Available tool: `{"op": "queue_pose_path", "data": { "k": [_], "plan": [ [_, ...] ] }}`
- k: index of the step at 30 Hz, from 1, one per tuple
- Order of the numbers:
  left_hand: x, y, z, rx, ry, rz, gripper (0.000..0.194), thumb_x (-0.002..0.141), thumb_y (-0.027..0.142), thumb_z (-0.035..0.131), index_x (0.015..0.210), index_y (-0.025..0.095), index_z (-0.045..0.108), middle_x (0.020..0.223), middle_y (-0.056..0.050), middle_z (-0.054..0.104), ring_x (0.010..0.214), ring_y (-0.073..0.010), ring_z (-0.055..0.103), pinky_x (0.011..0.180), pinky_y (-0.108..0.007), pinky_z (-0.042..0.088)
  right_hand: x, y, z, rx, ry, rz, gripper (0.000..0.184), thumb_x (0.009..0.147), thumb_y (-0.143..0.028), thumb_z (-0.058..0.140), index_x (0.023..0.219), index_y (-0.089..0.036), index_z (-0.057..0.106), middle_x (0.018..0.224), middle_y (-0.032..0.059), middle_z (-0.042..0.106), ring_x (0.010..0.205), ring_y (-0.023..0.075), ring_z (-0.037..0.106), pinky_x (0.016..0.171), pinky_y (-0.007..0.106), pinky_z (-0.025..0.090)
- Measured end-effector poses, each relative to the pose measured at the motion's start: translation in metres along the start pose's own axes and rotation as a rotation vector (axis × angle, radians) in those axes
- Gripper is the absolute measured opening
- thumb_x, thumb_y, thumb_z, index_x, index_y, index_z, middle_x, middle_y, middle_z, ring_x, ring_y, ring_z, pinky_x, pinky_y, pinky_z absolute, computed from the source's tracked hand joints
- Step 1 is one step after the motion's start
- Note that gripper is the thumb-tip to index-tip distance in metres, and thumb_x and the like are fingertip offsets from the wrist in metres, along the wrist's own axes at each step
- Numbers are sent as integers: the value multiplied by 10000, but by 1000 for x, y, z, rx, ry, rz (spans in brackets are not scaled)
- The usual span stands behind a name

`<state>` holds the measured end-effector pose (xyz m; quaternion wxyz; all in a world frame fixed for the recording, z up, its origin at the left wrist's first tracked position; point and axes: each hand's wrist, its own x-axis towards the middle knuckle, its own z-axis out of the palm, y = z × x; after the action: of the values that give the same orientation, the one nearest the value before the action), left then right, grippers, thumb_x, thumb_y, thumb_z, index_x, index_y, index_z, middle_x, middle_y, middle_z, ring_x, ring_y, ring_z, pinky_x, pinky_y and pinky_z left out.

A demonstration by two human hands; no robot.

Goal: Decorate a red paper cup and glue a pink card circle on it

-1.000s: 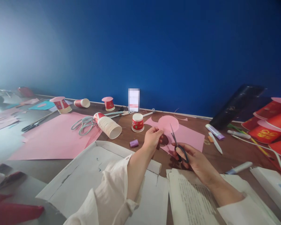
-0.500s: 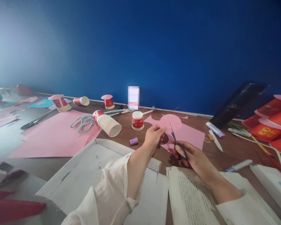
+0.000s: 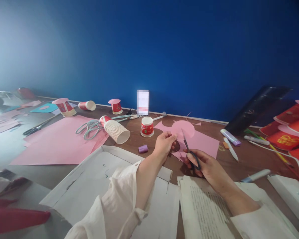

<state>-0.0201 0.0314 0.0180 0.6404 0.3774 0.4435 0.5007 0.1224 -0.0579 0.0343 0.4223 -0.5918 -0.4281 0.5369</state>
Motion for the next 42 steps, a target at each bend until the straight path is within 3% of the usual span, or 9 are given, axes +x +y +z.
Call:
{"op": "queue_pose_path", "data": {
  "k": [7,12,21,33,42],
  "plan": [
    [-1,0,0,2,-15,1,235,769,313,700,698,185,516,530,61,506,421,-40,403,433,-158,313,0,0,-1,22,-12,0,524,715,-604,784,1015,-182,701,675,-22,600,517,84,529,523,232,468],
    [-2,2,0,17,-8,2,233,777,309,693,692,185,514,525,62,501,416,-41,399,427,-158,308,0,2,0,77,-16,36,569,689,-592,812,1071,-186,700,693,-13,611,645,146,646,615,265,544],
    [-1,2,0,39,1,-6,242,782,317,696,690,184,515,524,62,501,406,-39,405,427,-158,315,3,7,-1,114,-19,29,555,684,-556,833,1078,-188,701,712,-10,621,684,174,685,652,291,575],
    [-1,2,0,40,-13,0,256,764,325,709,668,182,519,514,60,497,404,-41,395,419,-164,308,3,14,-2,107,0,-47,478,707,-535,824,1029,-197,720,732,-14,613,646,109,586,642,252,561],
    [0,1,-1,25,-20,-10,243,766,316,701,672,181,523,513,57,497,396,-41,394,409,-163,296,2,9,0,58,34,-24,542,689,-557,824,1070,-193,700,702,-20,620,613,110,583,567,234,520]
  ]
}}
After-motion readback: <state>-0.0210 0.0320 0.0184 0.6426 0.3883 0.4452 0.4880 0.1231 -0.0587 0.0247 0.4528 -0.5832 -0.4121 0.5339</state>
